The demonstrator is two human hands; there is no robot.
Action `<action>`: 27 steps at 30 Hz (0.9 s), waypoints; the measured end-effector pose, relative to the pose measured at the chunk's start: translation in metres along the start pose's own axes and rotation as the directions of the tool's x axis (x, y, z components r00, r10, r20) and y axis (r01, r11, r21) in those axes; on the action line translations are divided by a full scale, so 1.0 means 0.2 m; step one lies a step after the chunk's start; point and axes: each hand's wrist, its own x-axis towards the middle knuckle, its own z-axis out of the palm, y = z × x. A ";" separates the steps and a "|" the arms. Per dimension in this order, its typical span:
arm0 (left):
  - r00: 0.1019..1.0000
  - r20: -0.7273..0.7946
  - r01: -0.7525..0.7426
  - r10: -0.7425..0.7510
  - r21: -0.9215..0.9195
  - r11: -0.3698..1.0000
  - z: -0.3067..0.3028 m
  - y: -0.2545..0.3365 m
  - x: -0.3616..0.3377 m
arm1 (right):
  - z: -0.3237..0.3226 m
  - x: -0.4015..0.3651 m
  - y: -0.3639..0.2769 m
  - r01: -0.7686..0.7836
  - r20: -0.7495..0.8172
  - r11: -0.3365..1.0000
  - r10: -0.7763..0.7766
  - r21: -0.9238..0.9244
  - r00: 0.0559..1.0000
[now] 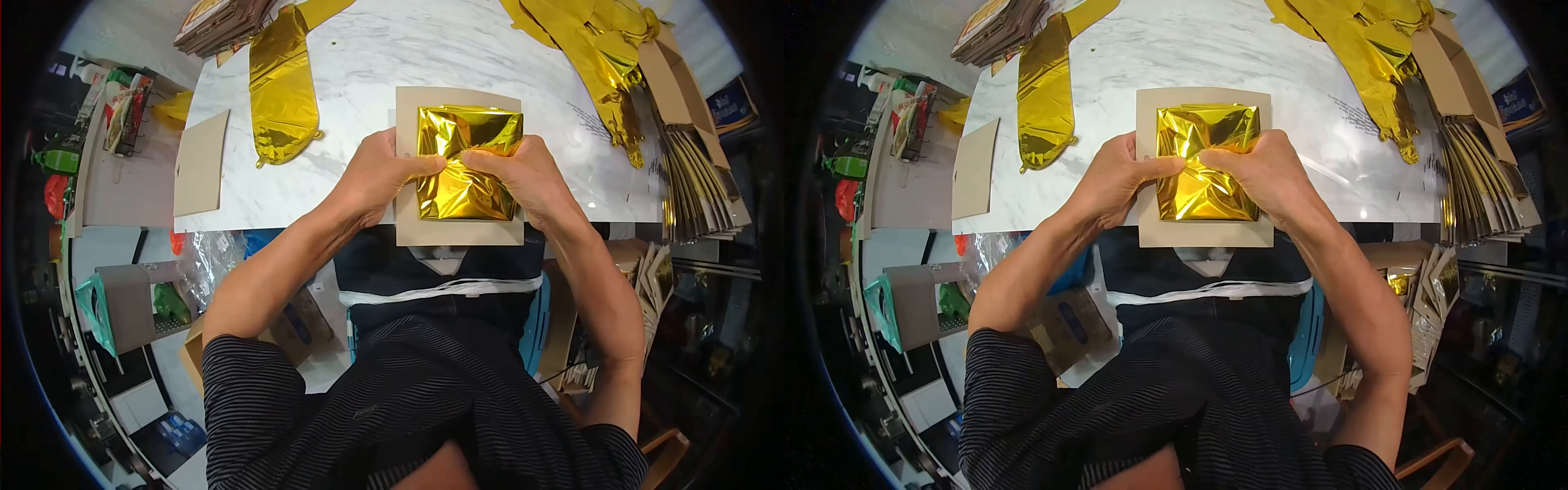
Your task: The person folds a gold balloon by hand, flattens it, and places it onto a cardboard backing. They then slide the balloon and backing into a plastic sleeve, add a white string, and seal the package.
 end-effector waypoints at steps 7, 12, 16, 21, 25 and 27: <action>0.993 -0.057 -0.100 0.101 0.025 0.995 0.00 -0.04 -0.04 | -0.12 -0.09 -0.07 -0.092 0.081 0.987 0.103 -0.128 0.991; 0.999 0.007 -0.054 0.054 -0.027 0.998 0.00 -0.03 -0.07 | -0.17 -0.11 0.03 0.007 -0.039 0.991 -0.012 -0.131 0.999; 0.996 -0.008 -0.091 0.091 -0.033 0.995 0.03 -0.05 -0.09 | -0.15 -0.14 0.04 -0.025 -0.086 0.983 0.009 -0.180 0.996; 0.995 -0.016 -0.100 0.100 -0.019 0.995 0.02 -0.02 -0.13 | -0.14 -0.23 0.11 0.138 -0.249 0.871 -0.281 -0.471 0.927; 0.996 0.003 -0.090 0.090 -0.041 0.995 0.06 -0.01 -0.14 | -0.08 -0.32 0.11 0.325 -0.249 0.944 -0.302 0.058 0.920; 0.995 0.048 -0.086 0.087 -0.010 0.996 0.09 0.00 -0.14 | -0.12 -0.32 0.17 0.180 -0.120 0.966 -0.159 0.187 0.980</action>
